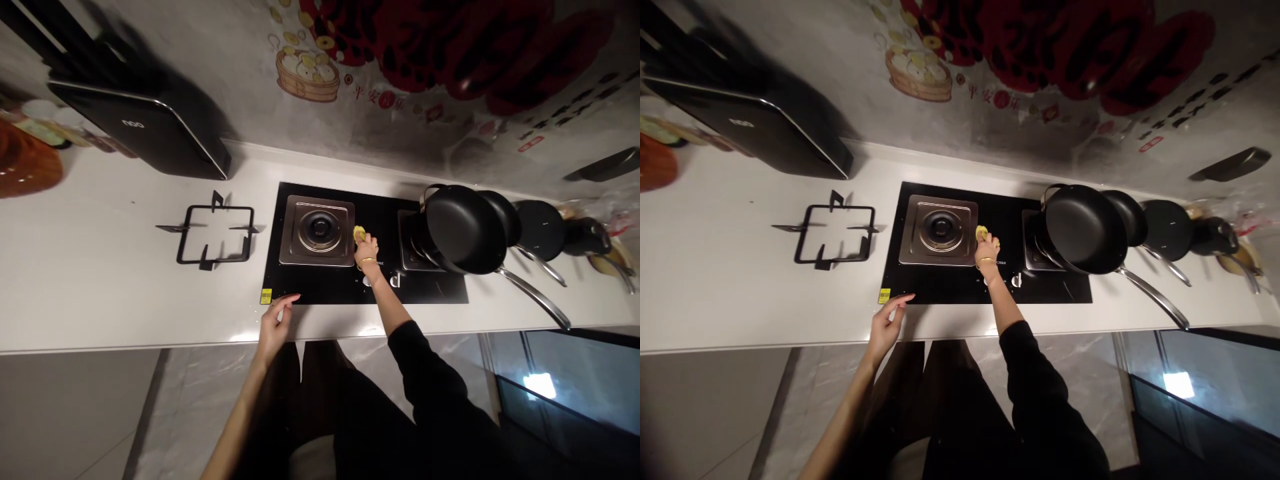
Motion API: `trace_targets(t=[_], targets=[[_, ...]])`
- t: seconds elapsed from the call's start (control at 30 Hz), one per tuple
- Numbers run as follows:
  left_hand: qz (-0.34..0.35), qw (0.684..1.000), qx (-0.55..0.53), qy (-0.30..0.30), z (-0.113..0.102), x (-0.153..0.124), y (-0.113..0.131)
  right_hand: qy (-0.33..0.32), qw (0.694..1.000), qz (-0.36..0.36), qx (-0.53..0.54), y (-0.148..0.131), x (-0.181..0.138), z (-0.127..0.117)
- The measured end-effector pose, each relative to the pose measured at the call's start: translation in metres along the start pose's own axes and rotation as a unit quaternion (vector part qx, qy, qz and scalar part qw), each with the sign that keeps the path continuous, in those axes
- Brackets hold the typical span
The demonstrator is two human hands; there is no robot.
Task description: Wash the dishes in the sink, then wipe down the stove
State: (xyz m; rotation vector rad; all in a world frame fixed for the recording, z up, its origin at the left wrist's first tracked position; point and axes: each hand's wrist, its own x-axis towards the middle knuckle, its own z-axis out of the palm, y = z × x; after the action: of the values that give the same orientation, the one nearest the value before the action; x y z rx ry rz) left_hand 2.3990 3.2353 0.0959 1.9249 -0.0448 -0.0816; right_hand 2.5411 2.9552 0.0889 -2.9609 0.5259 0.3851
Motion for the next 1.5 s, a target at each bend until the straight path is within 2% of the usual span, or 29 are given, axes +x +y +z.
trace_targets(t=[0.13,0.23,0.33,0.47,0.53,0.63,0.7,0.8,0.9,1.0,1.1,1.17,1.23,1.4,1.47,1.5], targets=[[0.024,1.0,-0.018,-0.002,0.011,0.009,0.01,0.015,0.998,0.068,-0.01,-0.024,-0.036,0.011],[0.03,0.999,-0.028,-0.004,0.017,0.012,0.015,0.007,0.997,0.081,0.003,-0.032,-0.063,0.023],[0.033,0.999,-0.028,-0.012,0.021,0.013,0.017,-0.001,0.999,0.051,0.013,-0.035,-0.094,0.037],[0.041,0.999,-0.025,-0.011,0.018,0.015,0.019,0.014,0.995,-0.047,0.089,-0.039,-0.124,0.049],[0.043,0.999,-0.022,-0.01,0.013,0.014,0.02,0.032,0.99,-0.064,0.119,-0.035,-0.12,0.045],[0.036,0.999,-0.022,-0.008,0.001,0.011,0.018,0.056,0.994,-0.001,0.09,-0.028,-0.094,0.03],[0.025,0.999,-0.024,0.0,-0.005,0.007,0.016,0.047,0.998,0.019,0.04,-0.03,-0.078,0.024],[0.012,0.999,-0.029,0.011,-0.01,0.003,0.012,0.026,1.0,-0.009,-0.01,-0.048,-0.074,0.024],[0.016,0.999,-0.037,0.007,-0.011,0.004,0.013,0.007,0.999,-0.052,-0.005,-0.067,-0.085,0.027],[0.035,0.999,-0.041,0.0,-0.013,0.01,0.017,-0.009,0.995,-0.096,0.015,-0.062,-0.09,0.024],[0.043,0.998,-0.046,0.002,-0.02,0.015,0.019,0.012,0.999,-0.032,-0.006,-0.044,-0.089,0.023],[0.04,0.998,-0.048,0.011,-0.026,0.015,0.018,0.028,0.999,0.008,-0.028,-0.042,-0.09,0.029],[0.034,0.998,-0.052,0.023,-0.033,0.014,0.015,0.034,0.999,-0.005,-0.038,-0.058,-0.092,0.039],[0.034,0.998,-0.051,0.014,-0.05,0.012,0.009,0.024,0.996,-0.088,-0.023,-0.137,-0.103,0.059],[0.038,0.998,-0.048,-0.001,-0.056,0.015,0.009,0.01,0.991,-0.129,-0.019,-0.15,-0.104,0.058],[0.04,0.998,-0.047,-0.006,-0.06,0.018,0.01,0.006,0.989,-0.145,-0.02,-0.148,-0.103,0.056]])
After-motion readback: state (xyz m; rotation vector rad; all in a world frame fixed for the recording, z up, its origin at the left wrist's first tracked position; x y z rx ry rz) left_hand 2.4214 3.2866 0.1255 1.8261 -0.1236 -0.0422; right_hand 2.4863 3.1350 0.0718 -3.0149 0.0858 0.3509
